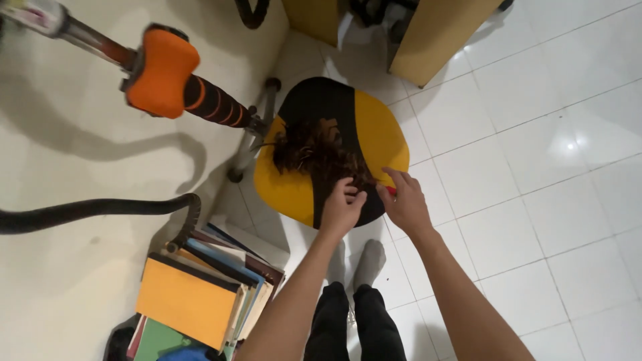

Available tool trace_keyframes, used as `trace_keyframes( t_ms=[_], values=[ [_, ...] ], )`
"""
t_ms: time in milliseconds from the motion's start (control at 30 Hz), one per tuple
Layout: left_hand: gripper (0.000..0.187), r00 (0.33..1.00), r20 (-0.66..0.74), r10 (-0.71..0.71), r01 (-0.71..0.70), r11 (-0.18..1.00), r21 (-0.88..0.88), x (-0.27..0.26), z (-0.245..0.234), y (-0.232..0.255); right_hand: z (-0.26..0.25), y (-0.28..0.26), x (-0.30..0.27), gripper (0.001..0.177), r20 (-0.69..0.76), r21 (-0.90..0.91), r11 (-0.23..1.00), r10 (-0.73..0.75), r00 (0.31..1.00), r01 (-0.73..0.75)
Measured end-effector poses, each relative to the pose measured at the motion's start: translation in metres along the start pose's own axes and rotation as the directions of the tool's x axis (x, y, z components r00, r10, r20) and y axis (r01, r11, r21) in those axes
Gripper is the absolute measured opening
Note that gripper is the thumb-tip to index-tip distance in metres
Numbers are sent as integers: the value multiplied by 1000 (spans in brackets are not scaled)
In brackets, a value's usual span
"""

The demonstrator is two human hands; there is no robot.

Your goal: The person uses a feather duster to clean a table and then organizes various kitchen items onto a wooden tray.

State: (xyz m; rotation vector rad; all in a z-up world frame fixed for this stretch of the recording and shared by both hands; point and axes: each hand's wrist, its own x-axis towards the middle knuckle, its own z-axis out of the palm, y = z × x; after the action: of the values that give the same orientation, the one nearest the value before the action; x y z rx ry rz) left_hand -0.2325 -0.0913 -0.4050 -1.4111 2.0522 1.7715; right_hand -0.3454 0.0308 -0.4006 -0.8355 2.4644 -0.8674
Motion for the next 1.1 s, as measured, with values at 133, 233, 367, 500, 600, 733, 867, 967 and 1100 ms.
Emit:
trace_keyframes(
  t_ms=[133, 233, 367, 500, 600, 733, 867, 967, 1100],
  values=[
    [60, 989, 59, -135, 135, 991, 7, 35, 27, -21, 42, 42, 22, 43, 18, -24, 1000, 7, 1000, -6],
    [59, 964, 112, -243, 249, 967, -46, 54, 45, -43, 66, 66, 24, 40, 14, -111, 994, -21, 1000, 22],
    [57, 971, 95, -220, 237, 940, -243, 81, 69, -74, 87, 87, 28, 28, -28, -153, 988, -30, 999, 26],
    [55, 935, 168, -313, 355, 836, -417, 86, 85, -81, 96, 93, 19, 21, -82, -134, 983, -134, 988, 122],
    [52, 908, 241, -342, 419, 734, -534, 80, 84, -80, 110, 102, 13, 11, -85, -128, 985, -126, 988, 115],
    [49, 915, 244, -320, 402, 685, -607, 64, 80, -80, 112, 100, -2, 16, -45, -2, 993, -115, 992, 115],
    [49, 939, 165, -303, 340, 725, -599, 42, 72, -71, 94, 70, -17, 19, 81, 20, 1000, 13, 997, -15],
    [53, 949, 131, -286, 304, 733, -609, 21, 64, -53, 83, 58, -29, 25, 124, 70, 980, 179, 976, -189],
    [55, 963, 142, -230, 269, 781, -564, -18, 44, -2, 69, 43, -40, 25, 25, 232, 946, 225, 974, -225]
  ],
)
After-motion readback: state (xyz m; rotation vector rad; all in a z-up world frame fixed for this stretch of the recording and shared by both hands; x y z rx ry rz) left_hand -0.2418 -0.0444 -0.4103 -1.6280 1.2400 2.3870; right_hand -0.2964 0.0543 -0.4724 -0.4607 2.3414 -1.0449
